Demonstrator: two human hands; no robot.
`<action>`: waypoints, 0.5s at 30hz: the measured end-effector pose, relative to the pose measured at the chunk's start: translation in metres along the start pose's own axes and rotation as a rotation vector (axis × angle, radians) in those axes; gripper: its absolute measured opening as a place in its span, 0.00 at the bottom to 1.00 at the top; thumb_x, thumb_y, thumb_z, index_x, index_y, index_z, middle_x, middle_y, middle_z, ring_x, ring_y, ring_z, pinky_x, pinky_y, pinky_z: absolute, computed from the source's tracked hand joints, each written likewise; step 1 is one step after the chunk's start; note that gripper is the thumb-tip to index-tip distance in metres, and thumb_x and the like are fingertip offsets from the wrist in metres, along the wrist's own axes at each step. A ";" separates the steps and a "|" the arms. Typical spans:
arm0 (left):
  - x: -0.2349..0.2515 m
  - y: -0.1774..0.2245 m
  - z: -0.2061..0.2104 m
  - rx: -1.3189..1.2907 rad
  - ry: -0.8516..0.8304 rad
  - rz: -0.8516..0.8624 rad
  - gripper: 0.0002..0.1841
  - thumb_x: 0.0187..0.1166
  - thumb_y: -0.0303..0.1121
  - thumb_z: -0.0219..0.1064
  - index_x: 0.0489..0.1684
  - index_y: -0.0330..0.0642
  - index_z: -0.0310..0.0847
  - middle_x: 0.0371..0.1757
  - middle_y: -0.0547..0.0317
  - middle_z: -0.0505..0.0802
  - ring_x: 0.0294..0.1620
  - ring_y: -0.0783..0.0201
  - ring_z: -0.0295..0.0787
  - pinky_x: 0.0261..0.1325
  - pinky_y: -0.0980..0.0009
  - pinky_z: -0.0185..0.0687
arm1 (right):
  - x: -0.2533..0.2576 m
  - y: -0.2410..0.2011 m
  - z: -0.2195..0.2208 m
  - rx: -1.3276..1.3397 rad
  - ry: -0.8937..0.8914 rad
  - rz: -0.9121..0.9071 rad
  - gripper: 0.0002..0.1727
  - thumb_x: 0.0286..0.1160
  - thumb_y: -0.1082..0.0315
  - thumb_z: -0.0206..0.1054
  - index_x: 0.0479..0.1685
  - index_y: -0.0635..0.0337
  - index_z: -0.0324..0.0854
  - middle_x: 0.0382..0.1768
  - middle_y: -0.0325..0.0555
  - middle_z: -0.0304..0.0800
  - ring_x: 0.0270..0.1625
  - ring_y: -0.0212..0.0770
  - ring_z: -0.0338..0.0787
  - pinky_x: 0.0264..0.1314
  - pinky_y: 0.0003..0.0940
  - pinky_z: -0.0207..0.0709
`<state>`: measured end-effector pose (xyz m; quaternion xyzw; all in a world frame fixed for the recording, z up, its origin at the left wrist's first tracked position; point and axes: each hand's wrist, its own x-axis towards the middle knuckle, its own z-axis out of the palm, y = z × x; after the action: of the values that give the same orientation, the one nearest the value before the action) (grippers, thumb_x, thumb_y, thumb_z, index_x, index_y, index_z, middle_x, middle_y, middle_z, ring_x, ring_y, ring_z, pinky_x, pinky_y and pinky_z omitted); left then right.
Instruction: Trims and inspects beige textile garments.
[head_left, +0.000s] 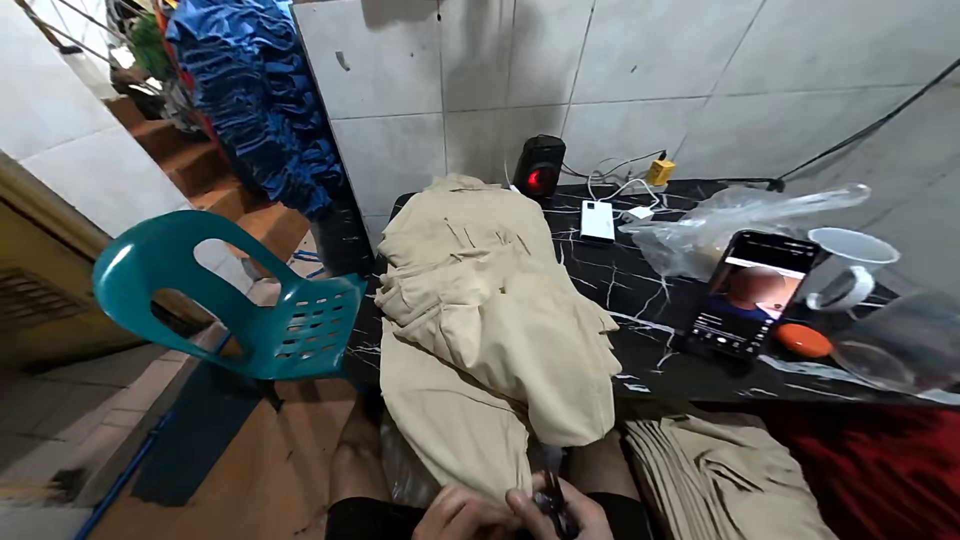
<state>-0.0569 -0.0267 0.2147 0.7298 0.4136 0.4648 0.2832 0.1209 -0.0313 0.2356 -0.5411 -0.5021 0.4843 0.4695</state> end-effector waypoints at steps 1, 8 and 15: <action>-0.001 0.000 -0.001 0.045 0.020 0.003 0.04 0.74 0.28 0.76 0.40 0.40 0.94 0.36 0.56 0.94 0.42 0.66 0.90 0.53 0.71 0.87 | 0.000 0.001 -0.001 -0.026 0.007 -0.014 0.09 0.76 0.67 0.74 0.44 0.66 0.87 0.29 0.39 0.90 0.26 0.26 0.84 0.32 0.25 0.81; -0.008 0.012 0.016 -0.089 0.190 -0.051 0.06 0.79 0.23 0.69 0.45 0.28 0.89 0.41 0.48 0.96 0.44 0.68 0.94 0.55 0.71 0.90 | -0.002 0.010 -0.004 -0.263 0.070 -0.207 0.17 0.78 0.61 0.73 0.32 0.70 0.86 0.26 0.49 0.87 0.28 0.34 0.83 0.34 0.30 0.79; -0.002 0.019 0.040 -0.294 0.267 -0.044 0.08 0.80 0.25 0.70 0.52 0.38 0.80 0.46 0.61 0.93 0.49 0.75 0.91 0.59 0.73 0.89 | -0.007 0.008 -0.007 -0.292 0.009 -0.211 0.17 0.87 0.66 0.61 0.35 0.73 0.83 0.27 0.52 0.84 0.31 0.36 0.82 0.38 0.31 0.78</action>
<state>-0.0142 -0.0389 0.2120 0.6034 0.3908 0.6066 0.3395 0.1285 -0.0389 0.2290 -0.5501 -0.6188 0.3519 0.4366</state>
